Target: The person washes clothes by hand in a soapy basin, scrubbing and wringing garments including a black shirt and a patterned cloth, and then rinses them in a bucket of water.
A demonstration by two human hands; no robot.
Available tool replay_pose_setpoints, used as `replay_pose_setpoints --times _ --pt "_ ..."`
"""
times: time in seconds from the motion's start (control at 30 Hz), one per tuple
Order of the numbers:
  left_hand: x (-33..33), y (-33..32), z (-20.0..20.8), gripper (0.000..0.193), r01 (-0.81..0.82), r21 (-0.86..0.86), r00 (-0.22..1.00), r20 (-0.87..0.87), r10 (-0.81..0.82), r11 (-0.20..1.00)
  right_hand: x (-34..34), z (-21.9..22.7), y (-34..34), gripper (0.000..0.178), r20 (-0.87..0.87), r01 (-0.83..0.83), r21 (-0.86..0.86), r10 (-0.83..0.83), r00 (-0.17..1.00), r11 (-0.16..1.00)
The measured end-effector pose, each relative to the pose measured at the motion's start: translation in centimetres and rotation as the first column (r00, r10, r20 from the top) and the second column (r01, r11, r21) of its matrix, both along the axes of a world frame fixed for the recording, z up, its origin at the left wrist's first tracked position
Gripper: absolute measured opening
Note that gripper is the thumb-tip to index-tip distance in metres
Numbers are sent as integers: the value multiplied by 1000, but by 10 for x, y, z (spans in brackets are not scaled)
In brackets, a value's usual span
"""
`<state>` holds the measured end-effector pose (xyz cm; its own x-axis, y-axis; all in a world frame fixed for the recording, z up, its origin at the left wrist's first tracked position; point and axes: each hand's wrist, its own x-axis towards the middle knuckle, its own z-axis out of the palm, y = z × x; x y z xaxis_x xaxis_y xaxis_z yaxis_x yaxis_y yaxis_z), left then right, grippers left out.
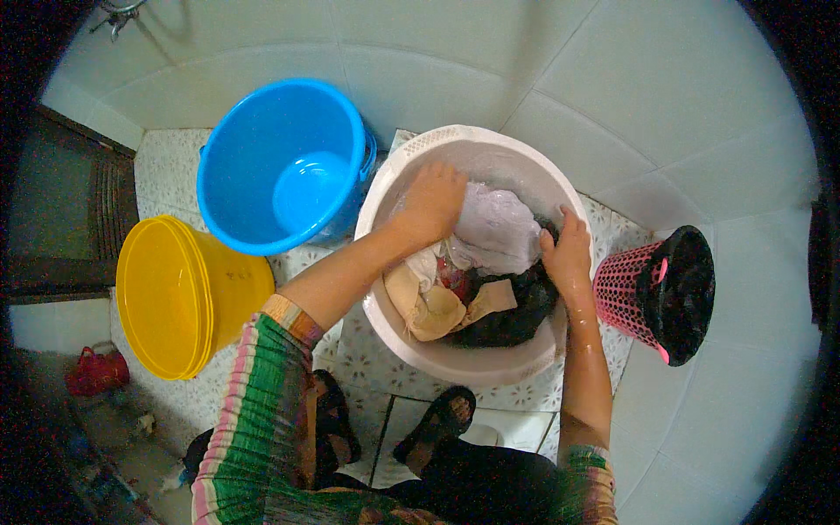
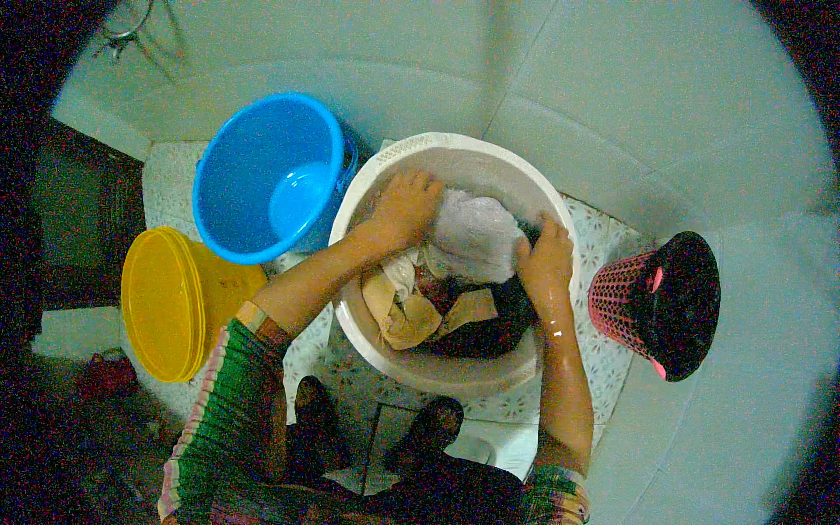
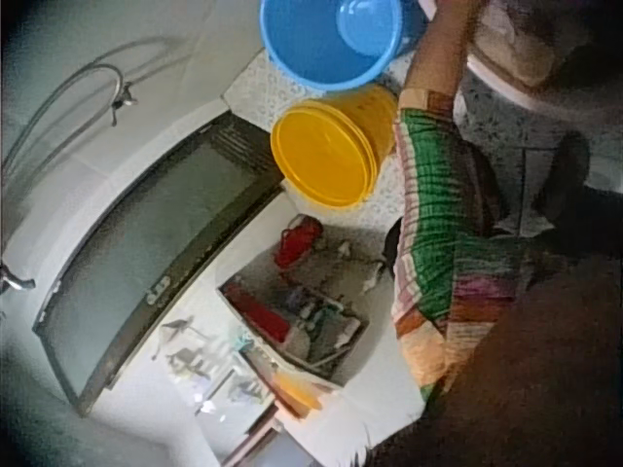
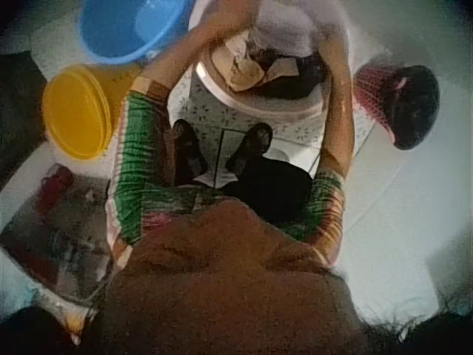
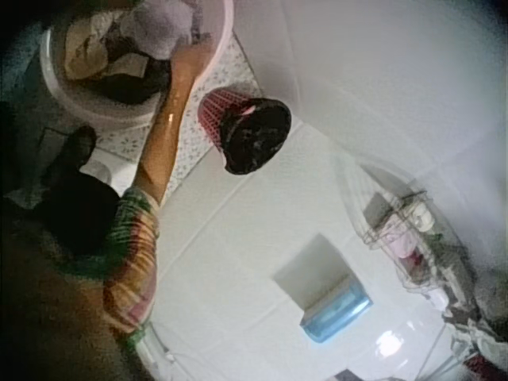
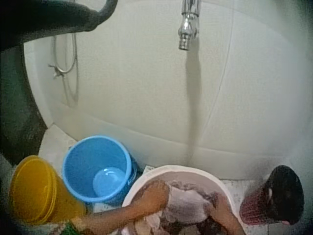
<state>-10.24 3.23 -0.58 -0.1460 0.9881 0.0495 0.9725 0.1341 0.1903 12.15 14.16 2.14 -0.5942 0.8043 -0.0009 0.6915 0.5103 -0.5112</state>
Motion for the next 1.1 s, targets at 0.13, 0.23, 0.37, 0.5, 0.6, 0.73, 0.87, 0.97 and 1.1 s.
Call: replay_pose_setpoints --times 0.13,0.23,0.37,0.5,0.6,0.73,0.87,0.97,1.1 --pt "18 28 -32 44 -135 74 961 253 112 988 -30 -43 -20 36 133 -198 257 168 977 946" --pt "24 38 -67 41 -86 -151 986 128 106 985 -62 -83 -28 35 405 -334 132 257 877 933" --pt "47 51 -135 41 -159 177 952 289 104 971 -71 -156 -5 34 466 -443 81 359 809 893" --pt "30 68 -167 34 -208 142 871 477 118 968 -86 -165 -9 31 383 -435 135 358 851 890" --pt "23 77 -132 29 -216 93 857 495 143 972 -80 -157 -7 29 263 -383 166 333 905 909" --pt "36 52 -40 29 -202 -59 864 459 206 978 -46 -113 -1 18 -298 -93 -108 57 953 990" --pt "66 36 45 44 8 105 628 773 -87 994 -8 -28 -14 23 -480 -359 -877 -613 628 318" --pt "122 13 88 40 18 392 420 832 -363 920 12 -24 -19 24 -377 -482 -871 -763 526 98" --pt "120 9 37 36 145 476 658 609 -444 868 4 -44 -21 27 -371 -447 -885 -782 501 133"
